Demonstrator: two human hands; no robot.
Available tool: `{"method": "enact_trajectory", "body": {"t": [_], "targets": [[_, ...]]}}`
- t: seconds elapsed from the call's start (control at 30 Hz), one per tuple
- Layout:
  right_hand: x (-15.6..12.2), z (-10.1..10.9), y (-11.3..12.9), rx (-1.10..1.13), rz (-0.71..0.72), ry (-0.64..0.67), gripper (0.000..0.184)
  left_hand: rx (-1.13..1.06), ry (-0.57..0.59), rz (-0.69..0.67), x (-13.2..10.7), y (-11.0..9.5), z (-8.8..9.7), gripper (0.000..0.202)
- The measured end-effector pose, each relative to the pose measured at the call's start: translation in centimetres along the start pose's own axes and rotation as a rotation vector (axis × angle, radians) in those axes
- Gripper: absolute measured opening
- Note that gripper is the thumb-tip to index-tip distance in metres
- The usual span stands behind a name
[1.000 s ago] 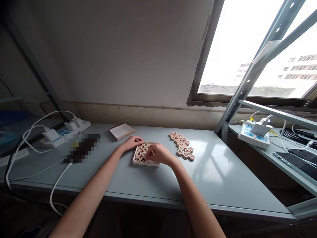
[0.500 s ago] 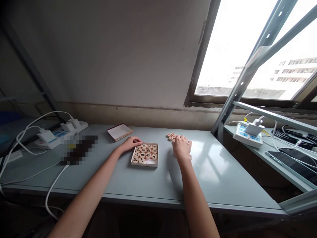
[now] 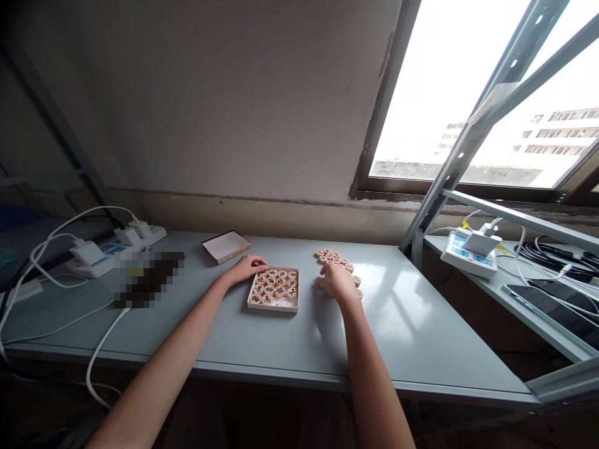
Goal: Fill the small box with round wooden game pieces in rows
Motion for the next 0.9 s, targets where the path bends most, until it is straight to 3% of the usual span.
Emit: {"method": "enact_trajectory", "body": {"t": [0.1,0.2,0.33,0.47,0.6,0.9], "targets": [[0.0,-0.1,0.1,0.030,0.086,0.076,0.015,0.011,-0.005,0.002,0.0,-0.1,0.0,0.034],[-0.3,0.5,0.7,0.110,0.139,0.045,0.011,0.013,-0.004,-0.001,-0.1,-0.1,0.1,0.034],[-1.5,1.2,3.4,0.438,0.392,0.123,0.022,0.018,-0.003,-0.005,0.0,0.0,0.0,0.034],[-2.8,1.1,6.3,0.525,0.597,0.269,0.026,0.023,0.000,-0.026,0.0,0.1,0.0,0.033],[-3.4,0.5,7.6,0.512,0.652,0.347,0.026,0.012,-0.006,-0.025,0.1,0.2,-0.1,0.033],[-3.4,0.4,7.7,0.440,0.666,0.270,0.018,0.011,-0.016,-0.020,0.2,0.2,0.0,0.032]]}}
Point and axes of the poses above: each hand's wrist, its own x-axis towards the middle knuckle, its own z-axis out of the back of the hand, y = z × x, the point moved 3 cm from there along x, towards the middle knuckle, and after that the axes turned 4 degrees about z, right-handed, at the moved point
